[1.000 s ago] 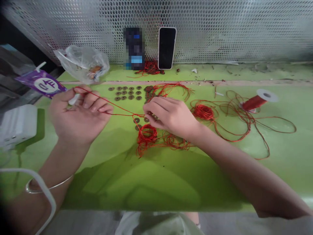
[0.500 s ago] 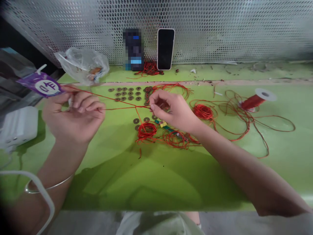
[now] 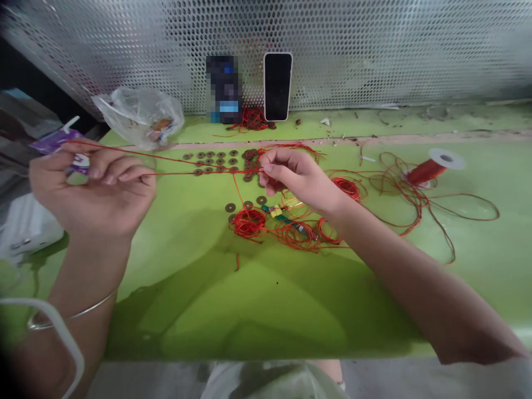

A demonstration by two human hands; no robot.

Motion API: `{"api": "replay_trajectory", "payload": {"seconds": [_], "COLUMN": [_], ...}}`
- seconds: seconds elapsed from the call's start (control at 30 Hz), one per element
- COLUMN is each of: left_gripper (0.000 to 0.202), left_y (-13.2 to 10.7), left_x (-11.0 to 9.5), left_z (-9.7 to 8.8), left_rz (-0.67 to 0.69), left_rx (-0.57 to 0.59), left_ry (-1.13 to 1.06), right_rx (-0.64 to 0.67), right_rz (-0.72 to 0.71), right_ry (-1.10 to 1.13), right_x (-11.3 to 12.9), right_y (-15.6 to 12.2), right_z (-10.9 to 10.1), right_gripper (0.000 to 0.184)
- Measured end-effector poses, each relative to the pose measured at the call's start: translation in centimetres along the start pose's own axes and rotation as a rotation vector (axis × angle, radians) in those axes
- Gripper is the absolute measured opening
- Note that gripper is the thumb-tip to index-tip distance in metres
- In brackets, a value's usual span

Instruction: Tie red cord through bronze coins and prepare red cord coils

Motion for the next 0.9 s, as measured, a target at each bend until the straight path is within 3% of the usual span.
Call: {"api": "replay_trajectory", "payload": {"seconds": [0.1, 0.23, 0.4, 0.53, 0.7, 0.8, 0.9], "left_gripper": [0.047, 0.047, 0.033, 0.021, 0.037, 0.046, 0.041], "left_y": [0.1, 0.2, 1.1, 1.8, 2.1, 2.0, 2.2], "left_x": [-0.2, -0.2, -1.6, -3.0, -3.6, -4.5, -5.5], "left_z": [-0.6, -0.5, -2.4, -3.8, -6.0, -6.7, -7.5], "left_rz": [0.002, 0.035, 0.193, 0.308, 0.290, 0.417, 0.523], "left_rx": [-0.046, -0.001, -0.076, -0.100, -0.314, -0.469, -0.590], "left_ry": [0.044, 0.144, 0.304, 0.605, 0.523, 0.577, 0.659], "right_rx": [0.043, 0.080, 0.106, 0.048, -0.070, -0.084, -0.129], "right_rz": [0.008, 0.001, -0.003, 0.040, 0.061, 0.059, 0.014], "right_ry": [0.010, 0.022, 0.041, 0.108, 0.203, 0.221, 0.296], "right_x": [-0.3, -0.6, -0.4, -0.5, -0.8, -0.9, -0.5], "right_y": [-0.1, -0.1, -0.2, -0.1, 0.0, 0.1, 0.2], "right_z": [0.3, 0.5, 0.8, 0.3, -0.8, -0.9, -1.4], "right_gripper": [0.012, 0.011, 0.012, 0.009, 0.004, 0.001, 0.003]}}
Point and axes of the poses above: each hand's wrist, its own y-axis towards the middle knuckle, its own z-axis out of the palm, x = y × z, the point moved 8 cm from there along y, towards the middle knuckle, and after that the axes turned 1 degree about -x, right-handed, at the moved point
